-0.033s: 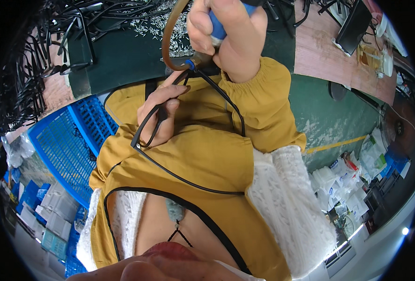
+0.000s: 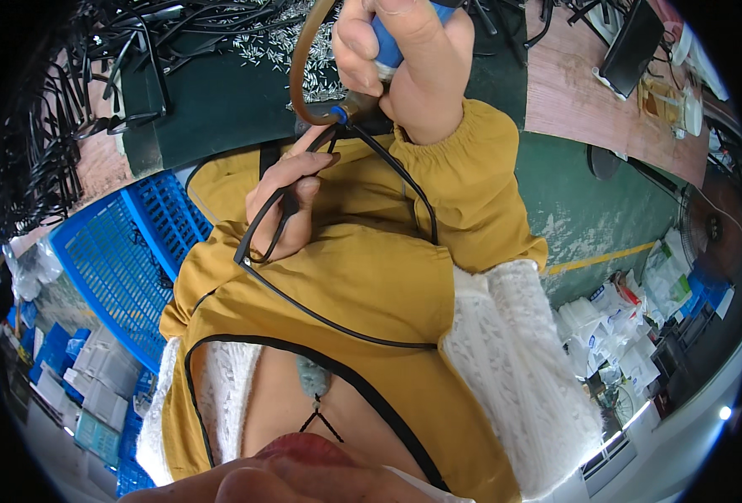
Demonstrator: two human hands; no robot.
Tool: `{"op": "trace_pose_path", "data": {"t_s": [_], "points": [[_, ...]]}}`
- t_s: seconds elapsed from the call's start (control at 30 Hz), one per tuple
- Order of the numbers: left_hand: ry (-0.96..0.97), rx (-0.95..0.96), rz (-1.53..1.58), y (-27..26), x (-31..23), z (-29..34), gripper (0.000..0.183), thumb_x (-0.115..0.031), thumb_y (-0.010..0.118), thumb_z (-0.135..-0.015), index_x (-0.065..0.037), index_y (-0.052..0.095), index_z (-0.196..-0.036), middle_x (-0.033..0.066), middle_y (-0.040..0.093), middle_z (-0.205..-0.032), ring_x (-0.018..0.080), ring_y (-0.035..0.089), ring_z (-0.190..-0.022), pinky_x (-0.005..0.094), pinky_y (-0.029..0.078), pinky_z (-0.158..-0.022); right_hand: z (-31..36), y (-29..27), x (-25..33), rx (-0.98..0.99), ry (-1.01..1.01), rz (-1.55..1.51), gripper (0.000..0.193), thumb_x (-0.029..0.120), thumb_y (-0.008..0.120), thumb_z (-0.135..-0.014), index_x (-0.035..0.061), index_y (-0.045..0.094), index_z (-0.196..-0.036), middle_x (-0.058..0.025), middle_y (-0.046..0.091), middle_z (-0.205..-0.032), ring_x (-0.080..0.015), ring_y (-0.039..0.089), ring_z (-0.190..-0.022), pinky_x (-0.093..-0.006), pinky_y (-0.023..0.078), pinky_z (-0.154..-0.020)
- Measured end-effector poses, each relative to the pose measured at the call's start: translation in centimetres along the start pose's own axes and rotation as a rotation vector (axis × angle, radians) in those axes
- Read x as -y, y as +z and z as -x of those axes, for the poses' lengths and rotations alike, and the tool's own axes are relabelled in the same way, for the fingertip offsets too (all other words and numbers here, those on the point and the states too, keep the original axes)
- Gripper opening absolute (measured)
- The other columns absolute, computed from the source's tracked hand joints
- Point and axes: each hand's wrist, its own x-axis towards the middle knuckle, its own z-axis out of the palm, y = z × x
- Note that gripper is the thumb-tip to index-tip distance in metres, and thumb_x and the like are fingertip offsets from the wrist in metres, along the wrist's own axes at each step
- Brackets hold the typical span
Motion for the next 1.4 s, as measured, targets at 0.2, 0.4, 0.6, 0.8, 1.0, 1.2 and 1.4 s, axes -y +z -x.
{"op": "trace_pose_path", "data": {"t_s": [0.2, 0.4, 0.6, 0.8, 1.0, 1.2, 1.4], "points": [[-0.186, -0.025, 0.086, -0.4, 0.0, 0.3, 0.015, 0.003, 0.059, -0.100, 0.007, 0.064, -0.114, 0.0243, 0.069, -0.118, 0.0401, 0.068, -0.116, 0.0376, 0.054, -0.092, 0.9, -1.6, -0.3, 0.044, 0.066, -0.236, 0.042, 0.053, 0.058, -0.102, 0.0113, 0.056, -0.108, 0.0012, 0.048, -0.074, -0.0093, 0.044, -0.058, -0.0244, 0.036, -0.049], [-0.115, -0.449, -0.168, -8.0, -6.4, -0.3, 0.022, 0.004, 0.054, -0.096, 0.000, 0.051, -0.117, 0.0179, 0.066, -0.102, 0.0247, 0.067, -0.089, 0.0355, 0.054, -0.086, 1.7, -4.2, 4.6, -0.225, -0.054, -0.079, 0.051, 0.054, 0.057, -0.101, 0.0073, 0.058, -0.121, 0.0009, 0.048, -0.081, -0.0078, 0.041, -0.063, -0.0201, 0.035, -0.051], [-0.411, -0.888, -0.675, -17.2, -7.9, -0.2, 0.044, 0.006, 0.051, -0.091, 0.000, 0.040, -0.133, 0.0096, 0.059, -0.101, 0.0132, 0.059, -0.084, 0.0280, 0.049, -0.076, 2.2, -7.7, 6.4, -0.335, -0.217, 0.037, 0.042, 0.047, 0.063, -0.099, 0.0076, 0.059, -0.113, -0.0018, 0.049, -0.081, -0.0101, 0.045, -0.062, -0.0221, 0.034, -0.051], [-0.041, -0.781, -0.042, -17.8, -2.3, -5.7, 0.079, 0.016, 0.047, -0.083, -0.001, 0.022, -0.157, 0.0236, 0.045, -0.148, 0.0314, 0.046, -0.139, 0.0457, 0.047, -0.112, 2.6, -8.5, 5.9, -0.348, -0.283, 0.382, 0.056, 0.045, 0.058, -0.104, -0.0053, 0.051, -0.128, -0.0131, 0.059, -0.096, -0.0256, 0.057, -0.091, -0.0395, 0.047, -0.085], [-0.167, -0.884, -0.326, -16.4, -8.4, -5.0, 0.091, 0.023, 0.048, -0.077, -0.009, 0.027, -0.160, 0.0206, 0.041, -0.148, 0.0305, 0.039, -0.145, 0.0461, 0.046, -0.113, 3.1, -9.4, 5.6, -0.408, -0.281, 0.424, 0.055, 0.045, 0.056, -0.105, -0.0053, 0.052, -0.127, -0.0129, 0.060, -0.100, -0.0261, 0.059, -0.094, -0.0400, 0.048, -0.087], [-0.182, -1.024, -0.663, -17.3, -2.2, -8.6, 0.075, -0.002, 0.059, -0.087, -0.002, 0.026, -0.154, 0.0239, 0.033, -0.153, 0.0341, 0.034, -0.144, 0.0499, 0.033, -0.119, 2.6, -10.9, 4.8, -0.479, -0.360, 0.675, 0.065, 0.054, 0.045, -0.108, -0.0046, 0.053, -0.134, -0.0145, 0.066, -0.118, -0.0248, 0.063, -0.112, -0.0372, 0.047, -0.100], [0.240, -0.288, -1.231, -16.9, -0.6, -10.9, 0.032, -0.024, 0.049, -0.104, -0.002, 0.072, -0.108, 0.0137, 0.072, -0.098, 0.0340, 0.066, -0.096, 0.0436, 0.046, -0.093, 2.2, -12.1, 6.9, -0.334, -0.236, 1.722, 0.041, 0.018, 0.072, -0.088, 0.0078, 0.069, -0.127, -0.0180, 0.065, -0.116, -0.0380, 0.058, -0.113, -0.0466, 0.044, -0.100]]}}
